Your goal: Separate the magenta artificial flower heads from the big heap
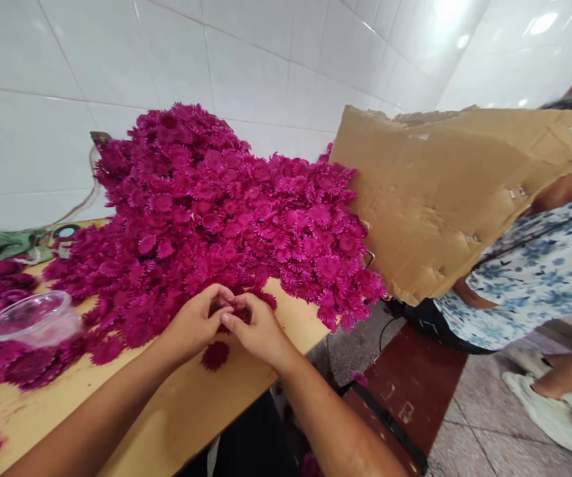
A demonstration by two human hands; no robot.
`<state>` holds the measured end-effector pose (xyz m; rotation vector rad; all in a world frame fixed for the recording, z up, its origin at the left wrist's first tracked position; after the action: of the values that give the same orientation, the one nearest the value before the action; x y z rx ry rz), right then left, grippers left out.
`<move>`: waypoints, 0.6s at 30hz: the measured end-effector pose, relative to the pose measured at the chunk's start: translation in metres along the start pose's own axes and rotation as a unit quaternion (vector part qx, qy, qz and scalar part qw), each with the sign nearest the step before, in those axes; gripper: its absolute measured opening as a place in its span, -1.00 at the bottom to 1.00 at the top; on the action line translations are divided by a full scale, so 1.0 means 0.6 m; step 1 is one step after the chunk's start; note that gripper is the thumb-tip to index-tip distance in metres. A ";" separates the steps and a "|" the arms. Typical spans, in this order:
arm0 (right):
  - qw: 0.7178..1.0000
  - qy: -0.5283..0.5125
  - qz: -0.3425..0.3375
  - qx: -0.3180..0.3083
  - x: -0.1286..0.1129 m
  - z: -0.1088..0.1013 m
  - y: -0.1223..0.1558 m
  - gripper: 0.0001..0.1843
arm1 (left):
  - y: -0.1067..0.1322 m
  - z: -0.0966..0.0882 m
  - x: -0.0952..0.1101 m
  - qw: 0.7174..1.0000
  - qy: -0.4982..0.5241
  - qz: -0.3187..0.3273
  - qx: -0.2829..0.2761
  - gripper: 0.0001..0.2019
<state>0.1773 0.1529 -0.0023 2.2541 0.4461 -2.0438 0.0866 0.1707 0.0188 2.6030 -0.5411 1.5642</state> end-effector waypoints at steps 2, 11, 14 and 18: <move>0.999 -0.051 0.007 -0.016 -0.001 0.012 -0.005 -0.68 | 0.003 -0.005 -0.007 0.998 0.064 -0.011 0.005 -0.94; 1.000 0.015 -0.018 -0.018 -0.035 0.034 -0.029 -0.80 | 0.005 -0.030 -0.023 0.976 0.203 -0.063 0.054 -0.87; 0.997 0.057 -0.043 0.040 -0.050 0.007 -0.050 -0.83 | -0.001 -0.066 -0.014 0.967 0.221 -0.050 0.113 -0.85; 0.974 0.053 -0.039 0.215 -0.040 -0.096 -0.071 -0.78 | -0.001 -0.148 -0.020 0.949 0.208 -0.048 0.231 -0.81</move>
<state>0.2204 0.2032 0.0343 2.6295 0.1011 -2.2476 0.0065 0.1947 0.0515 2.3972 -0.0087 2.3488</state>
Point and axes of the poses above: each hand's wrist, its own y-axis away from the middle knuckle, its own z-axis out of the palm, x = y × z, the point moved 9 cm from there along -y, towards the middle knuckle, and after that the axes turned 4 degrees about -x, right-handed, at the moved point
